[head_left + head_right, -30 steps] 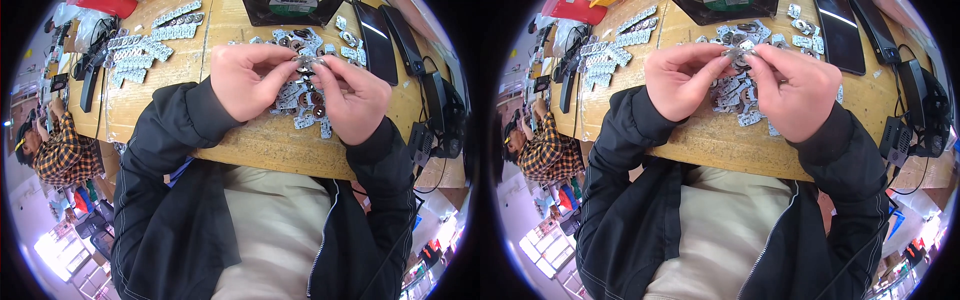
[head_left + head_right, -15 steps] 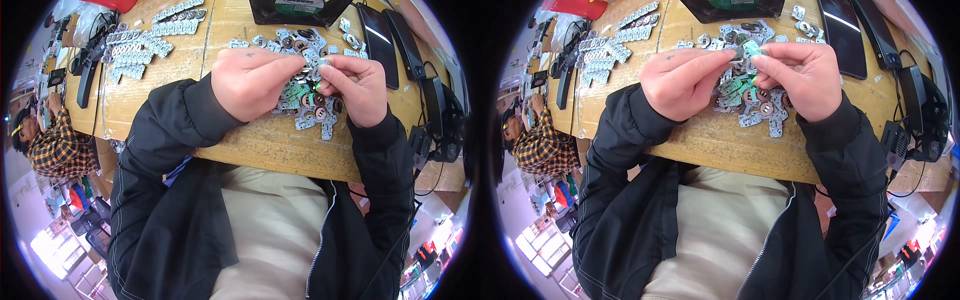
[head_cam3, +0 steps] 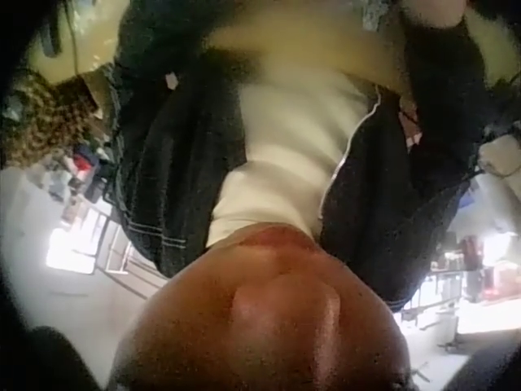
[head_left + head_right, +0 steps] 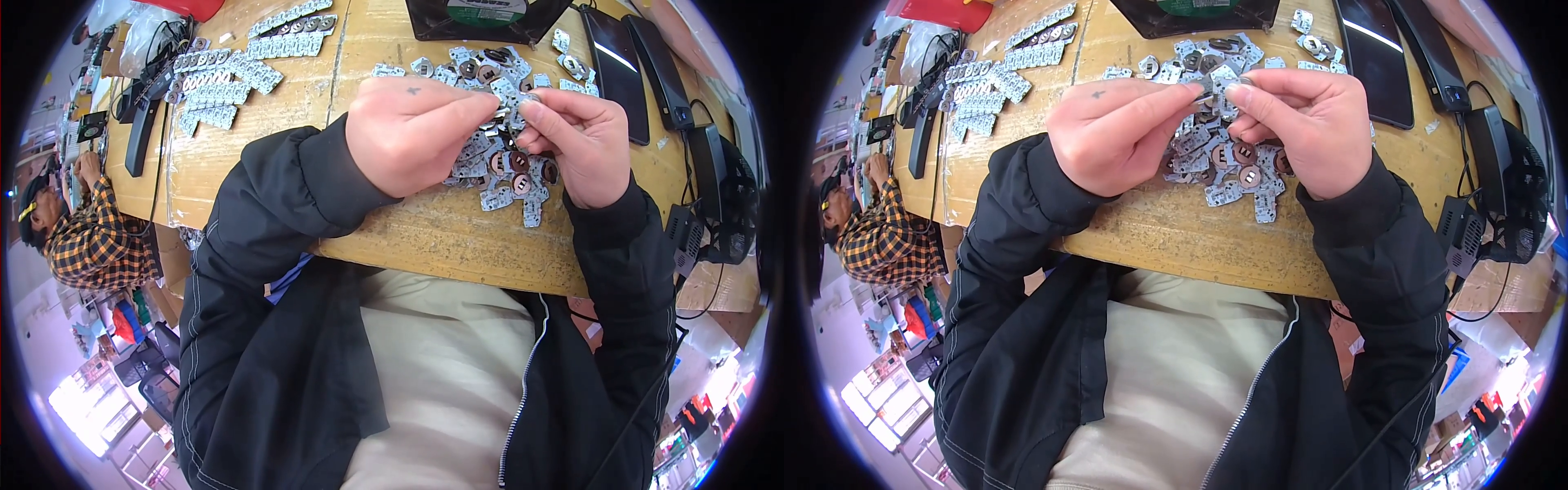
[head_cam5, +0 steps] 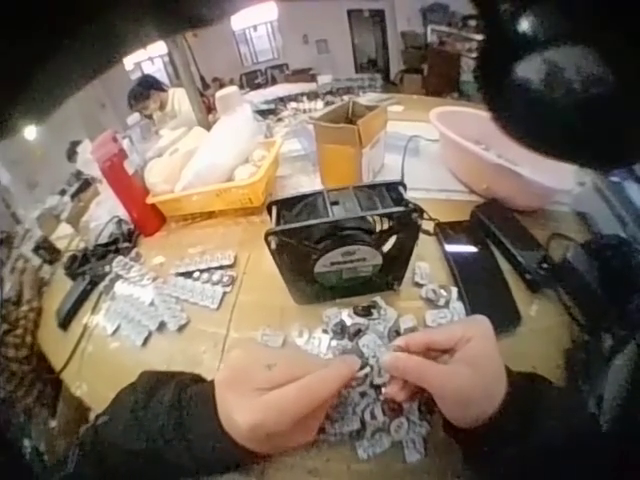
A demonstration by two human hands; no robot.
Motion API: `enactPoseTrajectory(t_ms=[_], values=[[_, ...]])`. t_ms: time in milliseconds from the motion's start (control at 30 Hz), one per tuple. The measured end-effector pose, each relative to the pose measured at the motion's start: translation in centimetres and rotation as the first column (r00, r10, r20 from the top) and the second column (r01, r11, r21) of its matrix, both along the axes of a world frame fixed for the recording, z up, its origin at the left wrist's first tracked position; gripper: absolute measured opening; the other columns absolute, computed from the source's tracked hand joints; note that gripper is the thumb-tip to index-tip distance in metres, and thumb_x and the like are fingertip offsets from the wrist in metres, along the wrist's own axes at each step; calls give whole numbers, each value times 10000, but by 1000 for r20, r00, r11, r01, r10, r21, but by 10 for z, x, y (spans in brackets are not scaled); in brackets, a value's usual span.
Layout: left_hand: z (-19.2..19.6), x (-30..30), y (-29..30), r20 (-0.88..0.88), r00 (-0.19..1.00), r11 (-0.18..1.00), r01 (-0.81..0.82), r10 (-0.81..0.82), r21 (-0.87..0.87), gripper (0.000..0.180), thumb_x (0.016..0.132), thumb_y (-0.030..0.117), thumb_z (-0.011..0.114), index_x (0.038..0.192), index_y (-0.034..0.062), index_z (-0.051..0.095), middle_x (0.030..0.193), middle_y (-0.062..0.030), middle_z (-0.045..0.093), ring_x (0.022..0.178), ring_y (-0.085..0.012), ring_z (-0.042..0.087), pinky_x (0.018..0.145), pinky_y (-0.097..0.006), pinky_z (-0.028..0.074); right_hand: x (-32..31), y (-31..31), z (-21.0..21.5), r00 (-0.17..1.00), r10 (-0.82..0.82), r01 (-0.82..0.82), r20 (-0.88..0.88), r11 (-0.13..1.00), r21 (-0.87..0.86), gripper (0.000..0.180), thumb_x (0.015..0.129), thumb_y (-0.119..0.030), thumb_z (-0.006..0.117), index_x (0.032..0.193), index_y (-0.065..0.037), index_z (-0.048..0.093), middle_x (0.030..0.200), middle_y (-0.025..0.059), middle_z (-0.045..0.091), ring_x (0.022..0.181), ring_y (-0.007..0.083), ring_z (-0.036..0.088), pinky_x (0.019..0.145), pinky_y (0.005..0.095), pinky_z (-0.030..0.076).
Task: Assembling or sorting small metal components on a workbench in a factory setting.
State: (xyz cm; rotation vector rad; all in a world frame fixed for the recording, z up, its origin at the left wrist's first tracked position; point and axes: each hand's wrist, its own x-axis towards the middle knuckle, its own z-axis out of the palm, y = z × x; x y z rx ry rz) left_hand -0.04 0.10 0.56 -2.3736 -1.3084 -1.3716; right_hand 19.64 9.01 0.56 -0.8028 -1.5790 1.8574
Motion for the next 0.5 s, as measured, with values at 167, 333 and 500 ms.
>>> enactPoseTrajectory(t_ms=[167, 333, 500], values=[[7, 0, -2, 131, 984, 983, -99, 120, -157, 155, 721, 17, 730, 872, 34, 701, 699, -121, 665, 588, -260, 656, 521, -299, 523, 0, -1, 6, 997, -31, 11, 70, 964, 265, 160, 880, -18, 636, 1021, 48, 676, 826, 92, 681, 666, 97, 627, 604, 195, 507], [8, -1, -4, 94, 992, 984, -66, 82, -165, 231, 735, -50, 711, 958, 4, 694, 774, -118, 700, 688, -226, 697, 608, -267, 545, 6, 2, 11, 990, -22, -51, 140, 866, 498, 155, 856, 25, 639, 1002, 44, 688, 905, 109, 689, 700, 104, 612, 638, 203, 501], [5, -1, -1, 93, 996, 995, -6, 15, -101, 193, 714, -7, 725, 901, 36, 704, 742, -124, 678, 628, -247, 669, 542, -306, 532, 3, 0, 14, 994, 85, -107, 68, 642, 759, 154, 814, 71, 650, 963, 63, 684, 856, 123, 691, 705, 148, 644, 651, 229, 517]])
